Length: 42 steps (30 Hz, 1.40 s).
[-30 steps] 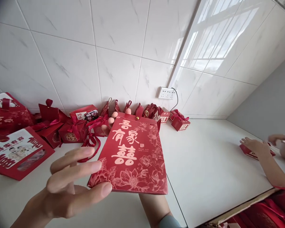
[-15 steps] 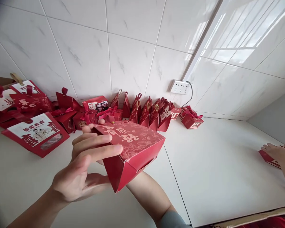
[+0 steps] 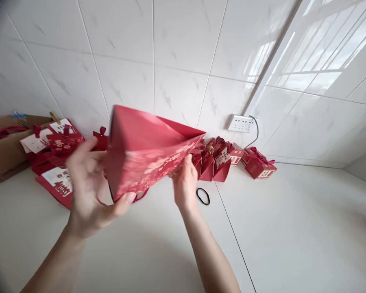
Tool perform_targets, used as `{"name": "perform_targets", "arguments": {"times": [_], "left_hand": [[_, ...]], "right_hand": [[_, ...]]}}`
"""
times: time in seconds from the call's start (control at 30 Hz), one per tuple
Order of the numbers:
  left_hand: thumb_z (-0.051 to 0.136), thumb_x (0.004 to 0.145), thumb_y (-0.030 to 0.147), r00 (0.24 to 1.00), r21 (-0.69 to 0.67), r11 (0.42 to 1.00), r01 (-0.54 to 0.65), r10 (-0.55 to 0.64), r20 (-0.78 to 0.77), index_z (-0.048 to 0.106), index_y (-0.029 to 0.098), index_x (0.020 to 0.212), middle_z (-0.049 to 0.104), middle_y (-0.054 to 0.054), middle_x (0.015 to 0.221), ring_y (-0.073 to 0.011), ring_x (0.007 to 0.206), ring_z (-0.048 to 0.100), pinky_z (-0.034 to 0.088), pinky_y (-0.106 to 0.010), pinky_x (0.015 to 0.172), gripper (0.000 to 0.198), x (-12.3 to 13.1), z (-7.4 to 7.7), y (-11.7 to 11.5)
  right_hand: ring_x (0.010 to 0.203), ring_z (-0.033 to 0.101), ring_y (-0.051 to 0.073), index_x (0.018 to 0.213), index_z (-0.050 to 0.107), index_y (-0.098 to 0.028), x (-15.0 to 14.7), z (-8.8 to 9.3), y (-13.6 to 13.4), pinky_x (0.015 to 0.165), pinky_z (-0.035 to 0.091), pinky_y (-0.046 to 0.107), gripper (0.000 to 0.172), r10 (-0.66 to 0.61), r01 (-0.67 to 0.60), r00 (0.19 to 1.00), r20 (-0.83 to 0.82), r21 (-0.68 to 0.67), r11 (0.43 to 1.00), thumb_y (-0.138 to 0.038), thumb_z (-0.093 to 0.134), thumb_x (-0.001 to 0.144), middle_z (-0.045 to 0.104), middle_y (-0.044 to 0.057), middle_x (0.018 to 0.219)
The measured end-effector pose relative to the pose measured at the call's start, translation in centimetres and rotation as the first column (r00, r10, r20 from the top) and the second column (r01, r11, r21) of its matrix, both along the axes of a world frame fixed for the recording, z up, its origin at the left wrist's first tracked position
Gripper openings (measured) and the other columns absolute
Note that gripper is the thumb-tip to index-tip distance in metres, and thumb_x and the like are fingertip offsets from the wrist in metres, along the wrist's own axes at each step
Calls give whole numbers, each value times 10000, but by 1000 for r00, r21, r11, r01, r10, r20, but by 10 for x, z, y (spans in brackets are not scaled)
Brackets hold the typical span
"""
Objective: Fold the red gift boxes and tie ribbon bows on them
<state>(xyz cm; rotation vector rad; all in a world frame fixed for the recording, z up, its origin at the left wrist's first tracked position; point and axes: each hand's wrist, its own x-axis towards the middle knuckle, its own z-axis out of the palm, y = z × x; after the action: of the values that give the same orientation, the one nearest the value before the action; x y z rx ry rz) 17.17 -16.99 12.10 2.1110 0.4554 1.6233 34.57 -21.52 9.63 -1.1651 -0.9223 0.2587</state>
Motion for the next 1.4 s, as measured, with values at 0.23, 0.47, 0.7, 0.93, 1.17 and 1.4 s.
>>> {"name": "perform_targets", "arguments": {"times": [0.23,0.47,0.7,0.93,1.17,1.4], "left_hand": [[505,862,560,805,-488,753,441,-572,-156,552,252,1195,681,-108,1041,-266,954,671,597,-376,739,457,4,-6,27],[428,846,666,820,-676,561,477,-561,112,562,223,1106,689,-91,986,-236,761,685,600,-362,614,531,23,-5,1],[438,832,676,832,-693,549,468,-539,134,516,209,1165,687,-75,876,-217,652,659,573,-342,525,579,19,-5,1],[576,787,609,821,-547,707,448,-568,-62,476,264,1191,654,-109,1107,-253,936,668,581,-400,774,541,9,-5,4],[682,670,217,875,-316,882,349,-427,-228,474,260,1152,679,-55,1040,-257,993,648,567,-383,823,527,2,10,-5],[662,649,204,879,-307,898,316,-399,-262,486,254,1128,680,-24,939,-258,958,644,542,-361,810,513,-3,9,-7]], "right_hand": [[505,286,85,610,438,-192,26,23,-32,455,238,237,374,-173,184,978,-118,89,979,-433,642,809,329,-51,569],[445,198,70,507,349,-202,44,25,-30,395,147,246,379,-41,20,976,-215,-98,995,-337,612,745,275,-54,497],[446,196,73,518,387,-198,44,22,-27,397,138,247,380,3,-27,982,-188,-121,992,-380,618,759,282,-53,501],[500,198,91,530,271,-202,45,22,-32,457,171,255,525,-365,337,927,85,238,911,-492,582,839,228,-53,536],[520,305,112,548,400,-203,48,20,-39,485,273,247,503,-392,333,911,129,331,883,-590,556,828,331,-40,533],[592,500,139,732,635,-239,33,21,-59,560,432,259,302,-87,80,996,4,355,931,-533,638,797,547,-10,660]]}}
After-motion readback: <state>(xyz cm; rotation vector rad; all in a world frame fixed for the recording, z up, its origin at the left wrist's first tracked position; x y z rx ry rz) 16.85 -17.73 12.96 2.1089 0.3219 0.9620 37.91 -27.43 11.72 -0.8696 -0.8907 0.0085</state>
